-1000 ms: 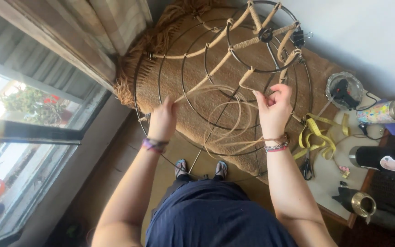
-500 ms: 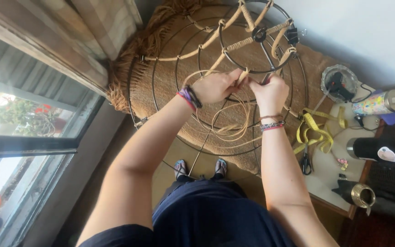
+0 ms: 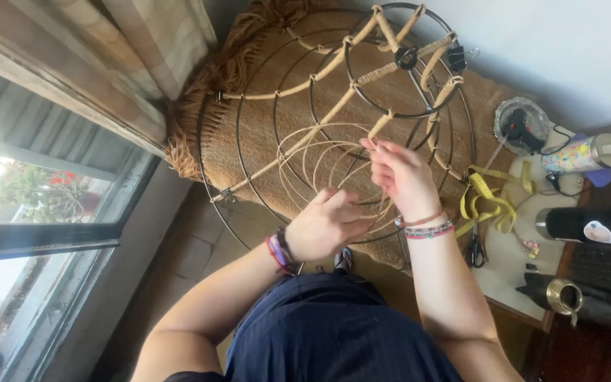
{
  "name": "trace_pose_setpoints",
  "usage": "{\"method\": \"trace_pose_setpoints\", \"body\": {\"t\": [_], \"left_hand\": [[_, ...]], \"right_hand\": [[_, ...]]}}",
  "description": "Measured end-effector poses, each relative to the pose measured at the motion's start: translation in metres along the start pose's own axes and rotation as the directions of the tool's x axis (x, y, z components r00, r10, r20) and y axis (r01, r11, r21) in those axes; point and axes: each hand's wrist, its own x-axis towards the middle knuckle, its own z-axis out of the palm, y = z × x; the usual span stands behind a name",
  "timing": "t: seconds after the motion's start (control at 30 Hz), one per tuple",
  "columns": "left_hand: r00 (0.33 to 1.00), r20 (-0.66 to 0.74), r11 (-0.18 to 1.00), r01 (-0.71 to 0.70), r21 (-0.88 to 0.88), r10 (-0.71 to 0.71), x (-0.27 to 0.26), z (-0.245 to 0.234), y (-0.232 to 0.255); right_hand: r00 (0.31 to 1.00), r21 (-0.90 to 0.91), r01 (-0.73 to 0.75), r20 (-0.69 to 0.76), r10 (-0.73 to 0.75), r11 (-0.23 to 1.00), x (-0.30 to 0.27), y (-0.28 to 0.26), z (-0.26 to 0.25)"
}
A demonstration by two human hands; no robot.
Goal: Weaving cord around a metal furniture frame to create a decorative or functional surface.
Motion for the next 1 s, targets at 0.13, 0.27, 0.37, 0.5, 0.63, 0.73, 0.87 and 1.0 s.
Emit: {"method": "trace_pose_setpoints", "body": {"t": [0.13, 0.27, 0.37, 0.5, 0.63, 0.73, 0.87, 1.0], "left_hand": [[0.997, 0.078, 0.97, 0.0, -0.244, 0.02, -0.052, -0.029, -0.026], [0.673, 0.497, 0.587, 0.732, -0.346, -0.548, -0.07, -0.038, -0.013], [0.632, 0.518, 0.455, 0.775, -0.438, -0.576, -0.034, -0.034, -0.013], [0.886, 0.005, 0.87, 0.454, 0.191, -0.464, 0.046, -0.03, -0.051], [0.798, 0.369, 0.872, 0.373, 0.318, -0.476, 0.067, 0.047, -0.096], [0.728, 0.477, 0.863, 0.337, 0.377, -0.492, 0.062, 0.052, -0.111], [0.766, 0.021, 0.739, 0.611, 0.285, -0.642, -0.021, 0.025, -0.086], [0.428, 0.282, 0.439, 0.898, -0.026, -0.859, -0.061, 0.018, -0.013]], "right_hand": [[0.969, -0.627, 0.124, -0.092, -0.231, 0.77, 0.008, 0.016, -0.007], [0.934, -0.682, 0.265, 0.007, -0.356, 0.682, 0.02, 0.02, -0.023], [0.909, -0.743, 0.353, 0.129, -0.395, 0.569, 0.022, 0.012, -0.028], [0.879, -0.825, 0.407, 0.237, -0.413, 0.393, 0.03, 0.012, -0.036], [0.873, -0.825, 0.412, 0.235, -0.428, 0.387, 0.038, 0.018, -0.047], [0.864, -0.835, 0.416, 0.239, -0.444, 0.36, 0.045, 0.021, -0.055], [0.866, -0.822, 0.42, 0.238, -0.439, 0.384, 0.036, 0.018, -0.047], [0.894, -0.796, 0.406, 0.244, -0.377, 0.449, 0.03, 0.011, -0.045]]}}
